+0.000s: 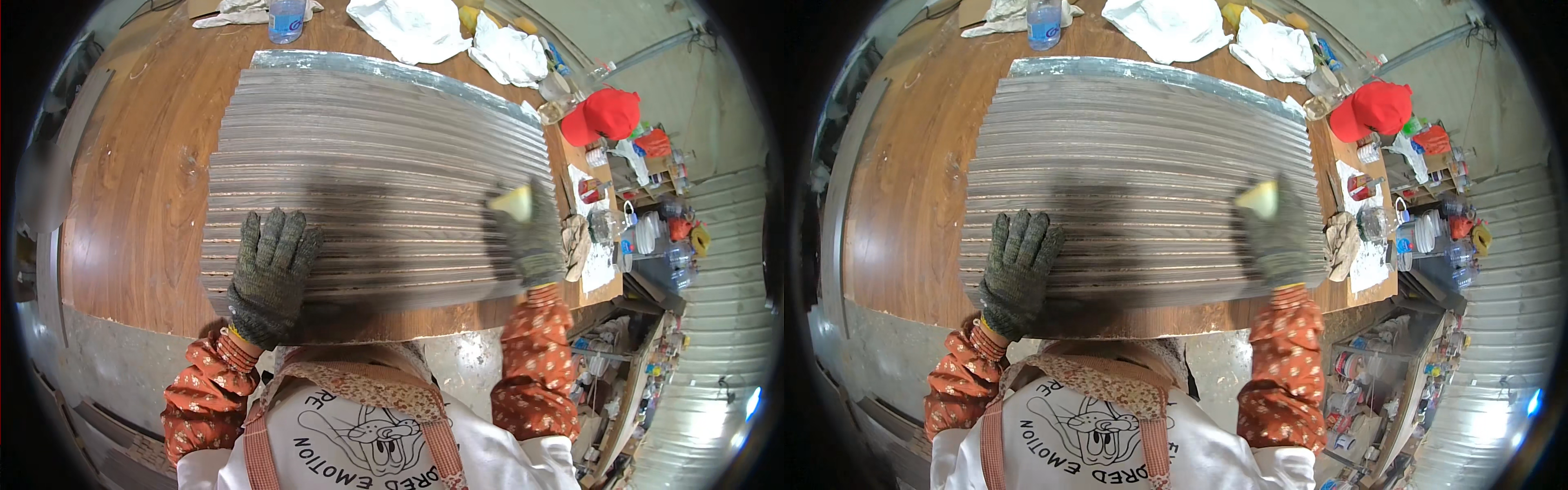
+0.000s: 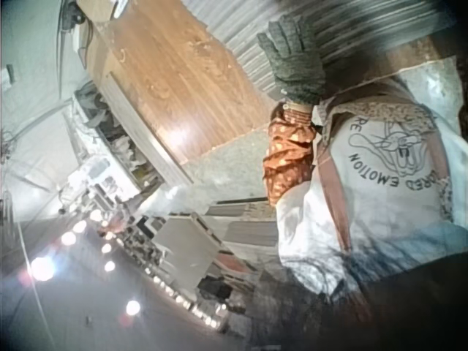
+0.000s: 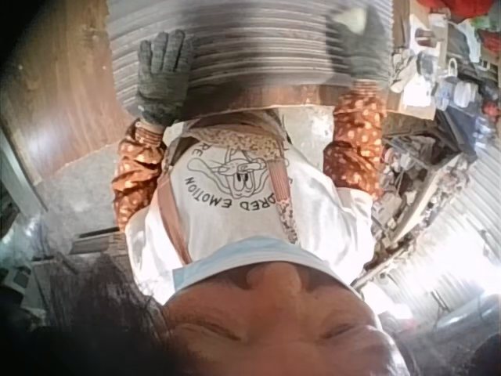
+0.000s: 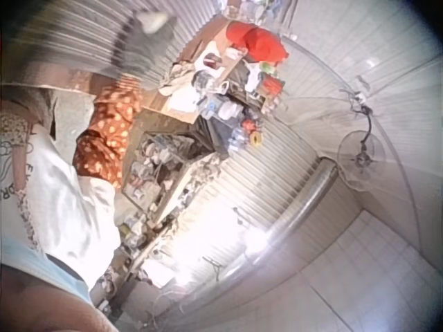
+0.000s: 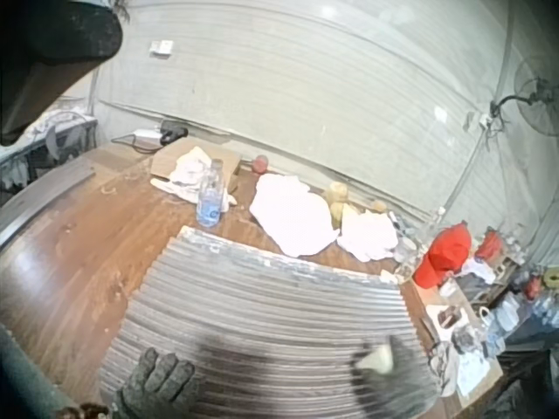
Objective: The person rubs and wipes a grooved wooden panel on a workbench using a sponge and a cloth rag, repeatedly smoothing across the surface and turning the panel.
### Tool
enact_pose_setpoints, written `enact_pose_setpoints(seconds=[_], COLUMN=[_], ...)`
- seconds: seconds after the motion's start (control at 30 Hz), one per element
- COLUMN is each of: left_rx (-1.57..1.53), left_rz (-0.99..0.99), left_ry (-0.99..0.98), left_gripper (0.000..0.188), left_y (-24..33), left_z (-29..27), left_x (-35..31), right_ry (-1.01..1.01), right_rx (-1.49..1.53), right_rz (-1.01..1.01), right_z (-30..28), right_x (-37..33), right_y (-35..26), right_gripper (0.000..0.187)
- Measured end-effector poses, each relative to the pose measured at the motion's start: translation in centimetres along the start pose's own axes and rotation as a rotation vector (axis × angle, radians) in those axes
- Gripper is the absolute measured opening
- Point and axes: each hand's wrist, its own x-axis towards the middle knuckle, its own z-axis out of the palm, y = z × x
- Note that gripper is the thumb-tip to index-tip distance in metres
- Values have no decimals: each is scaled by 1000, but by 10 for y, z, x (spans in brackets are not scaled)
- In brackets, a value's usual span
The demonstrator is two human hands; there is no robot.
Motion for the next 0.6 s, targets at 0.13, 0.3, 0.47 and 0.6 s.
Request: enact_pose_setpoints(seconds=[0.13, 0.3, 0.47, 0.6], left_rx=[-25, 65, -135, -67], left_rz=[-9, 13, -19, -32], left_ry=[-14, 37, 71, 82], left_gripper=[54, 59, 55, 51], left_y=[3, -4, 0, -1], left_z=[-4, -1, -15, -7], left_x=[4, 0, 5, 2], right_ry=[-82, -245, 51, 91], right_rx=[187, 113, 14, 214], right_rz=[-487, -407, -50, -407], right_z=[33, 23, -21, 5], right_x=[-46, -48, -48, -33], right_y=[-129, -119, 19, -73], right_gripper=[71, 70, 62, 70])
